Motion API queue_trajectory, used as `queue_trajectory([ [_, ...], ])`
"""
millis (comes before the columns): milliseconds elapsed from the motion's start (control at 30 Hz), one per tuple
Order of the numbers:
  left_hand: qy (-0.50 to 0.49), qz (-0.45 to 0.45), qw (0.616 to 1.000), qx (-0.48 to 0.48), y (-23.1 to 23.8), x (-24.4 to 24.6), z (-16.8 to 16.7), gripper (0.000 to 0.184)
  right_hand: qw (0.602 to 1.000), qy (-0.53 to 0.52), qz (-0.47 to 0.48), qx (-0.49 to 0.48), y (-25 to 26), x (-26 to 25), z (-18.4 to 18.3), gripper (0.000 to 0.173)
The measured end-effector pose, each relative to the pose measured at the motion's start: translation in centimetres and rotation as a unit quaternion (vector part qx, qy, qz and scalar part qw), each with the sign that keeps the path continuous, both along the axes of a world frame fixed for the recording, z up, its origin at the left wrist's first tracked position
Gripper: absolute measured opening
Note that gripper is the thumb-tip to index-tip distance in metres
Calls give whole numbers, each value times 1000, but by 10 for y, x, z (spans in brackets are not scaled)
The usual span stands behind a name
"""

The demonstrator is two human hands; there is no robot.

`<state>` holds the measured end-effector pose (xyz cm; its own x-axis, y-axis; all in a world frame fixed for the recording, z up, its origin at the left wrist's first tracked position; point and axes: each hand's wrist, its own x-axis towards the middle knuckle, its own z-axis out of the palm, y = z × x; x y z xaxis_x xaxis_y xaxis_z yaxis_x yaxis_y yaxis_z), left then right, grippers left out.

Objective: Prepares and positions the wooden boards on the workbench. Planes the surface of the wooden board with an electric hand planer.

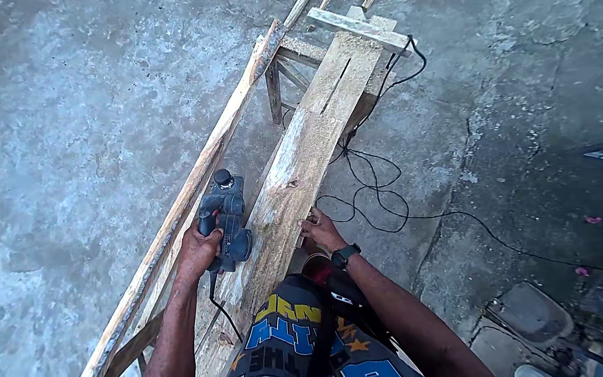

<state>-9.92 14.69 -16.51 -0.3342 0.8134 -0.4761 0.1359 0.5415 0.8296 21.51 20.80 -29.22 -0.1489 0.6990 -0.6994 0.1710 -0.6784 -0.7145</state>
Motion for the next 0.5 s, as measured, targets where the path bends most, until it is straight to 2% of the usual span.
queue_trajectory([
  [233,26,-37,999,1,30,23,1,27,1000,21,6,-10,4,3,2,67],
  [500,23,-89,996,-7,89,69,-9,23,999,28,40,-9,5,10,-3,75],
])
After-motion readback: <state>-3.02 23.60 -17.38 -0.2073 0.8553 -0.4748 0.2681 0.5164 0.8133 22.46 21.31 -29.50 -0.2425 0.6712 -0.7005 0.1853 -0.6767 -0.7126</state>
